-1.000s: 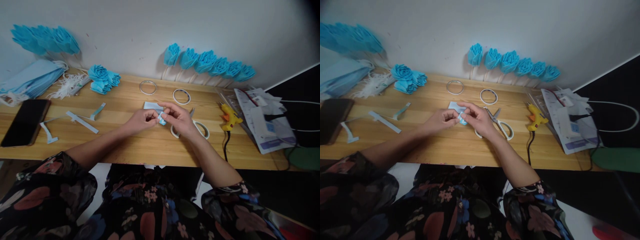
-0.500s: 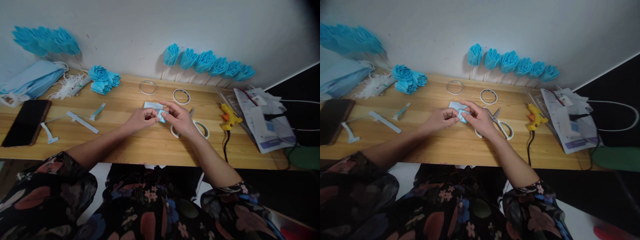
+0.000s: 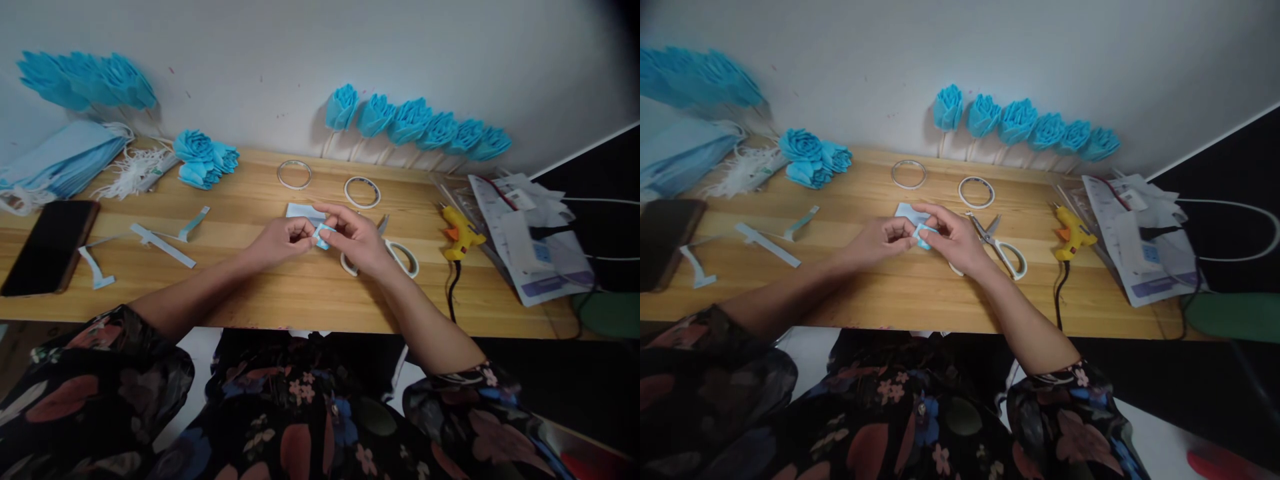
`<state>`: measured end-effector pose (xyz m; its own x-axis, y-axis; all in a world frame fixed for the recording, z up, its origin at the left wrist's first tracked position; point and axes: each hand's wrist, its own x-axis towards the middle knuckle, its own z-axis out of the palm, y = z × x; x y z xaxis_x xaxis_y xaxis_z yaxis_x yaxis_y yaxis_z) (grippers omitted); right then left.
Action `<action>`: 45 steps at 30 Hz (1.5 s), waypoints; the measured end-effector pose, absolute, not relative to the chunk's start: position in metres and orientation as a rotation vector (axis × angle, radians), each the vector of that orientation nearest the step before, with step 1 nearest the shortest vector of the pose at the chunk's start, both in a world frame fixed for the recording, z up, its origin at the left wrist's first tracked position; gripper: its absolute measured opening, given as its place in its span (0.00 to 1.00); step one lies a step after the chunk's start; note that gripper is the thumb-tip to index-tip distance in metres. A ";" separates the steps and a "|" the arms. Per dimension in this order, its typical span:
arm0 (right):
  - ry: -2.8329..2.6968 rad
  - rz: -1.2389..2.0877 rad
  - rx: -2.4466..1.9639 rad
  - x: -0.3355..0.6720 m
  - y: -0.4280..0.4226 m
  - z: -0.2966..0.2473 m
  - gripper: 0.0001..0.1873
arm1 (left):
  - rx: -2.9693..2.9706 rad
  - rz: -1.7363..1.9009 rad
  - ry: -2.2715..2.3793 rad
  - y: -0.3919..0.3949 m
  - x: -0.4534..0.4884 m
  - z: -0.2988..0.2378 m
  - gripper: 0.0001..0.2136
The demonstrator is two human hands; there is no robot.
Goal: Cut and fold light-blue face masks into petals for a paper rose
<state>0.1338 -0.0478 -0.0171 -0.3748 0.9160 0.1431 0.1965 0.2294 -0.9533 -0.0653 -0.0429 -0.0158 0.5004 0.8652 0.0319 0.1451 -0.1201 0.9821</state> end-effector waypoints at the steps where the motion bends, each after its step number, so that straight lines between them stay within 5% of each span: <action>1: -1.738 1.203 -1.028 0.134 -0.047 -0.017 0.23 | 1.597 0.779 0.892 -0.043 -0.065 -0.016 0.07; 45: -1.811 1.101 -1.074 0.132 -0.049 -0.016 0.25 | 1.597 0.789 0.912 -0.039 -0.066 -0.020 0.08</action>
<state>0.1324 -0.0493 -0.0156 -0.3695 0.9141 0.1672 0.2722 0.2785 -0.9211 -0.0664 -0.0395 -0.0197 0.4852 0.8738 0.0315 0.1571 -0.1226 0.9799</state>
